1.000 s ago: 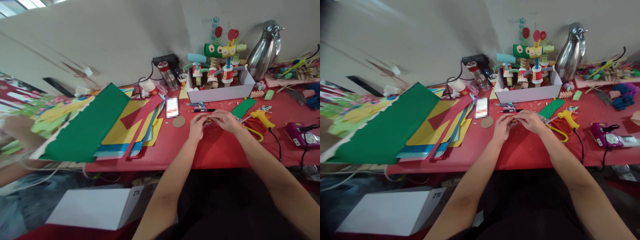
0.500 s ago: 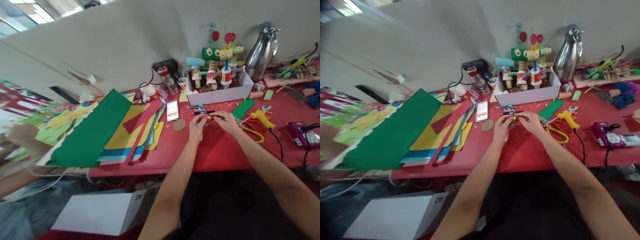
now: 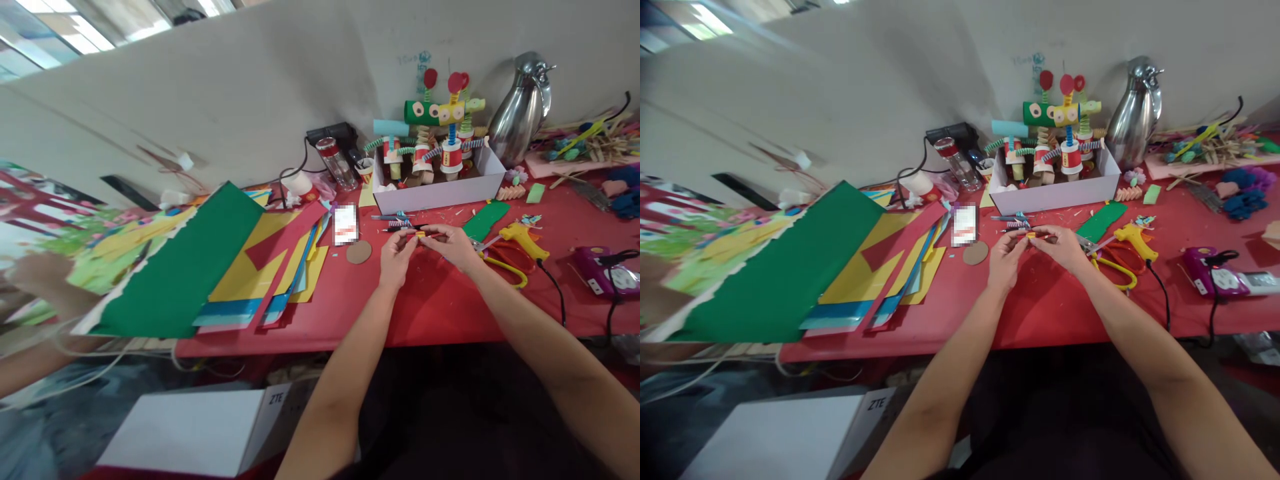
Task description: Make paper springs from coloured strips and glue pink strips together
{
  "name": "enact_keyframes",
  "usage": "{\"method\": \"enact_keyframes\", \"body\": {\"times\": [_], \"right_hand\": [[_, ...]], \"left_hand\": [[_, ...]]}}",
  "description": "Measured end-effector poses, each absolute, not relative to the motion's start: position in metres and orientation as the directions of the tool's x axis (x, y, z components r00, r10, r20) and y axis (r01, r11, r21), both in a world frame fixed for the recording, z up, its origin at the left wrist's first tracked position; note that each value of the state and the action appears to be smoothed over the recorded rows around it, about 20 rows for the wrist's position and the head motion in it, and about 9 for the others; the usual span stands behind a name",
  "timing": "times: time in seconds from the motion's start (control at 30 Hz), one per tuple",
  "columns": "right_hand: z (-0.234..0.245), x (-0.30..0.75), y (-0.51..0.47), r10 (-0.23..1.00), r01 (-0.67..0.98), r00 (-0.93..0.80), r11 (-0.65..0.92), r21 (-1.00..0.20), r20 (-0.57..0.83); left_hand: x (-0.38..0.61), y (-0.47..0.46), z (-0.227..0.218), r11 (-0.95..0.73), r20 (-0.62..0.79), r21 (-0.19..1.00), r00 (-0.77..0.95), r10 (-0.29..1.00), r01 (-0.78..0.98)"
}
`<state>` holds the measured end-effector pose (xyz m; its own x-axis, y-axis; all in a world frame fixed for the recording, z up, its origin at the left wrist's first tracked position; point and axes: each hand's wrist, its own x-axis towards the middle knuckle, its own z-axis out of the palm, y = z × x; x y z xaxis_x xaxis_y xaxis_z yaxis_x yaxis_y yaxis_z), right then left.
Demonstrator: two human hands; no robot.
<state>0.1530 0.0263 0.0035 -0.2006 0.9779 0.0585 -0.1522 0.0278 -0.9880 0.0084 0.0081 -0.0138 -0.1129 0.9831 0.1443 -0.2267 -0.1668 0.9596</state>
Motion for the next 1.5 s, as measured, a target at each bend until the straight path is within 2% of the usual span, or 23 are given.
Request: {"method": "enact_keyframes", "body": {"times": [0.33,0.5,0.63,0.77,0.87,1.0,1.27,1.5], "right_hand": [[0.001,0.153,0.028,0.978,-0.201,-0.191,0.039,-0.979,0.079],[0.004,0.152,0.025,0.966,-0.137,-0.225,0.097,-0.986,0.126],[0.003,0.146,0.021,0.974,-0.182,-0.186,0.094,-0.979,0.129],[-0.002,0.138,0.02,0.993,-0.296,-0.096,0.032,-0.955,0.063],[-0.005,0.135,0.019,0.996,-0.349,-0.084,-0.022,-0.937,0.008],[-0.006,0.134,0.016,0.994,-0.334,-0.083,-0.092,-0.938,-0.068],[-0.001,0.135,0.014,0.964,-0.345,-0.131,-0.265,-0.9,-0.233],[-0.001,0.135,0.017,0.96,-0.324,-0.094,-0.279,-0.904,-0.263]], "left_hand": [[0.01,0.008,-0.014,-0.199,0.164,0.951,-0.158,0.974,-0.236],[0.009,0.008,-0.011,-0.191,0.136,0.922,-0.179,0.974,-0.337],[0.012,0.008,-0.01,-0.17,0.099,0.876,-0.175,0.979,-0.451],[0.016,0.007,-0.009,-0.152,0.079,0.871,-0.172,0.982,-0.467],[0.016,0.008,-0.01,-0.089,0.002,0.89,-0.191,0.982,-0.447],[0.011,0.01,-0.014,-0.018,-0.06,0.902,-0.166,0.984,-0.432],[0.009,0.01,-0.015,0.004,-0.06,0.934,-0.146,0.988,-0.357],[0.01,0.007,-0.011,0.038,-0.08,0.944,-0.114,0.99,-0.327]]}}
